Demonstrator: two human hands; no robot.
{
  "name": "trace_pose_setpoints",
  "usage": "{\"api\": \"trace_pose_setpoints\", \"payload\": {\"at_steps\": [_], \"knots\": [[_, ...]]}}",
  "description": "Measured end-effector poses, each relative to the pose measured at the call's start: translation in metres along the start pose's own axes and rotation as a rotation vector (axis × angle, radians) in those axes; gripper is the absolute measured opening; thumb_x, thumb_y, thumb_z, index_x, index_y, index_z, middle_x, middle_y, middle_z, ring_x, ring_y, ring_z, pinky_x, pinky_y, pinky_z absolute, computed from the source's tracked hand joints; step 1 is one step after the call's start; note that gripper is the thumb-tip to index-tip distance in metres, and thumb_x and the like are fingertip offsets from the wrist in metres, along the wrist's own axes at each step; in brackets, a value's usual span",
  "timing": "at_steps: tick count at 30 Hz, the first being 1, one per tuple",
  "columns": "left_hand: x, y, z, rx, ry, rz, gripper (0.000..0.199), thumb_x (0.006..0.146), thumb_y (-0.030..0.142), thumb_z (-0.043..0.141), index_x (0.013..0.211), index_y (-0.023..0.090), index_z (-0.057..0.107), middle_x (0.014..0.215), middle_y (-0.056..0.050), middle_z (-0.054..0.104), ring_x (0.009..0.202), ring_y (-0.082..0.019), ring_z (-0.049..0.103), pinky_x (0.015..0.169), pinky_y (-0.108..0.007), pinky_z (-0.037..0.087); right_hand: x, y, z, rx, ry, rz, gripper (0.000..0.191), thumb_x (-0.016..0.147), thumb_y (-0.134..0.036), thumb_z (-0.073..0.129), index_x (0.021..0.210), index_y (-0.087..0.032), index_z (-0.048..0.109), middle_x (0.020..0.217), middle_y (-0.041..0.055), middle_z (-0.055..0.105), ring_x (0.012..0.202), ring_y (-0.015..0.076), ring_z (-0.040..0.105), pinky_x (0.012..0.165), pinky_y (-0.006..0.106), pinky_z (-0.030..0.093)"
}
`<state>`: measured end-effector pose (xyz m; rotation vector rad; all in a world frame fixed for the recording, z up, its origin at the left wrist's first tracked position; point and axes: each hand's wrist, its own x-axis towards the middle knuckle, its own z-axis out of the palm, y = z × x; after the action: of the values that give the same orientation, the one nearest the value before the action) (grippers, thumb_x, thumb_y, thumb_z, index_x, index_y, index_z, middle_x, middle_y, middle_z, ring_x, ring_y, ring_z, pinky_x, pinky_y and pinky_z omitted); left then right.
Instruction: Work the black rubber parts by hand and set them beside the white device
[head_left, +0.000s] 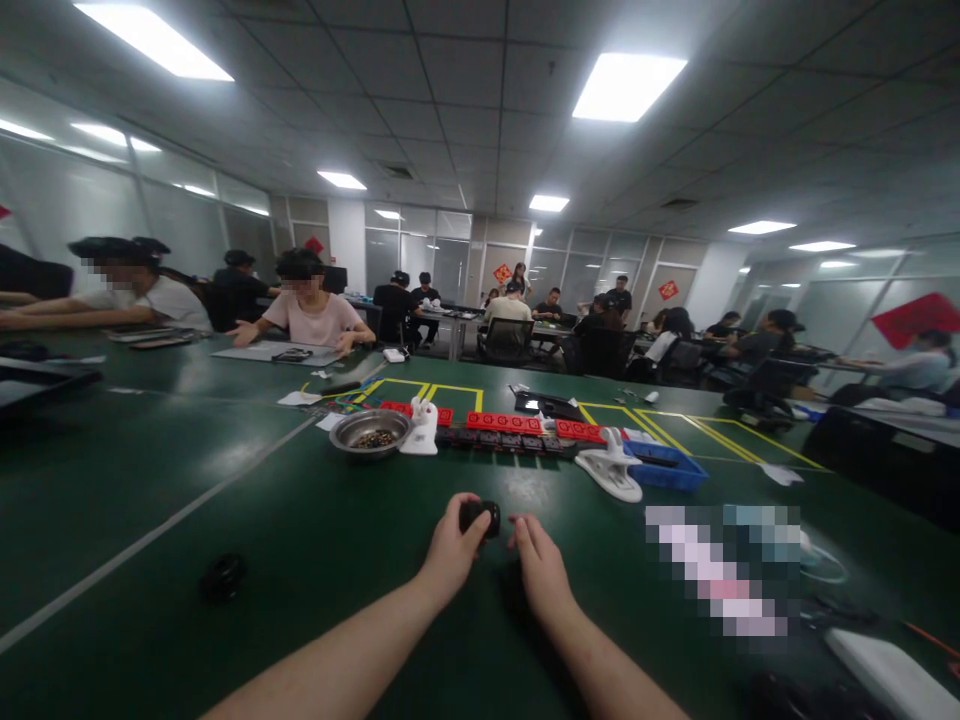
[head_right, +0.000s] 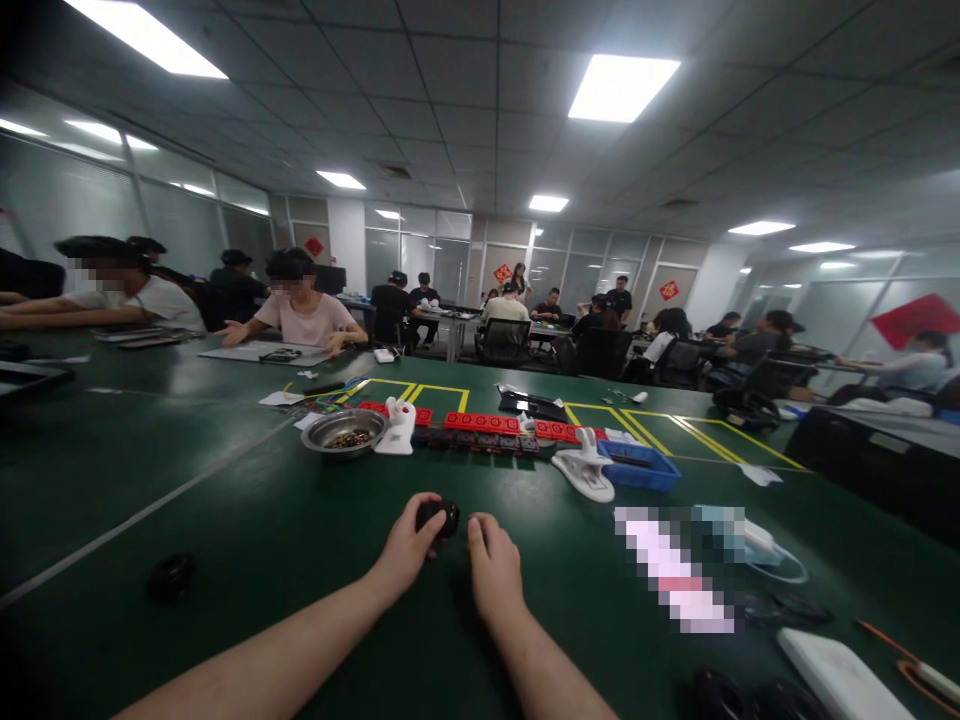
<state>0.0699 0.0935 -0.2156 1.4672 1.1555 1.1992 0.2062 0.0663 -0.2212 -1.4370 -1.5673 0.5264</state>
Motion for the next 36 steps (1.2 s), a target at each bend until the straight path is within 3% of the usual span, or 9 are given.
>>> {"api": "trace_pose_setpoints", "payload": {"at_steps": [3,5,8,11,16,24,29,33,36], "knots": [[-0.009,0.005,-0.001,0.126,-0.02,0.13,0.038,0.07,0.041,0.051,0.1,0.017,0.045,0.095,-0.007,0.054,0.084,-0.019,0.053,0.073,-0.03,0.043,0.0,-0.001,-0.001,-0.033,-0.06,0.025,0.05,0.083,-0.051,0.025,0.063,-0.015,0.053,0.053,0.0009,0.049,0.054,0.0144,0.049,0.055,0.024,0.037],[-0.012,0.007,-0.001,0.171,-0.048,0.172,0.037,0.07,0.04,0.051,0.1,0.017,0.046,0.097,-0.007,0.053,0.091,-0.02,0.05,0.082,-0.031,0.039,-0.001,-0.004,-0.001,-0.035,-0.071,-0.005,0.045,0.083,-0.049,0.03,0.061,-0.015,0.051,0.054,0.0011,0.05,0.054,0.0144,0.048,0.053,0.024,0.036],[-0.01,0.005,-0.001,0.088,-0.076,0.081,0.037,0.076,0.045,0.038,0.1,0.017,0.044,0.094,-0.008,0.054,0.083,-0.018,0.052,0.07,-0.028,0.043,-0.002,-0.007,-0.001,0.002,-0.109,-0.083,0.027,0.08,-0.037,0.041,0.084,-0.014,0.056,0.073,0.0041,0.057,0.068,0.0166,0.052,0.063,0.025,0.039],[0.0,0.0,-0.001,-0.056,-0.108,-0.051,0.04,0.076,0.05,0.034,0.095,0.016,0.044,0.084,-0.006,0.054,0.067,-0.016,0.053,0.05,-0.023,0.042,-0.002,-0.009,-0.001,0.007,-0.111,-0.186,0.037,0.073,-0.024,0.049,0.109,-0.015,0.048,0.098,0.0071,0.054,0.086,0.0186,0.05,0.077,0.028,0.039],[0.006,-0.002,0.001,-0.105,-0.049,-0.077,0.032,0.07,0.043,0.047,0.086,0.015,0.047,0.078,-0.004,0.053,0.067,-0.016,0.052,0.049,-0.022,0.041,-0.001,-0.007,0.001,0.0,-0.075,-0.173,0.04,0.073,-0.031,0.05,0.11,-0.016,0.044,0.093,0.0054,0.054,0.084,0.0178,0.05,0.077,0.028,0.039],[-0.005,0.01,0.001,0.003,-0.038,0.064,0.026,0.068,0.028,0.05,0.091,0.017,0.046,0.082,-0.004,0.053,0.077,-0.017,0.051,0.068,-0.026,0.042,0.005,-0.003,0.002,-0.065,-0.091,-0.054,0.049,0.084,-0.049,0.025,0.056,-0.016,0.048,0.057,0.0023,0.05,0.059,0.0148,0.048,0.054,0.023,0.036],[0.0,0.005,0.002,-0.108,-0.09,-0.062,0.032,0.072,0.041,0.044,0.092,0.017,0.044,0.085,-0.005,0.051,0.075,-0.018,0.051,0.052,-0.023,0.043,0.002,-0.007,-0.001,-0.052,-0.055,-0.158,0.024,0.078,-0.032,0.046,0.089,-0.015,0.057,0.08,0.0052,0.058,0.075,0.0176,0.052,0.067,0.027,0.04],[0.006,-0.001,0.002,-0.108,-0.07,-0.124,0.04,0.067,0.048,0.049,0.089,0.015,0.047,0.081,-0.006,0.052,0.069,-0.018,0.053,0.046,-0.023,0.043,-0.001,-0.009,-0.003,-0.069,-0.053,-0.314,0.039,0.071,-0.02,0.053,0.11,-0.019,0.05,0.101,0.0064,0.055,0.094,0.0201,0.048,0.084,0.034,0.037],[0.007,-0.001,0.001,-0.117,-0.047,-0.124,0.037,0.067,0.046,0.049,0.087,0.015,0.048,0.076,-0.004,0.053,0.061,-0.015,0.052,0.044,-0.022,0.041,-0.002,-0.008,-0.002,-0.064,-0.01,-0.274,0.041,0.075,-0.028,0.051,0.114,-0.018,0.046,0.102,0.007,0.054,0.094,0.0198,0.048,0.084,0.034,0.036]]}}
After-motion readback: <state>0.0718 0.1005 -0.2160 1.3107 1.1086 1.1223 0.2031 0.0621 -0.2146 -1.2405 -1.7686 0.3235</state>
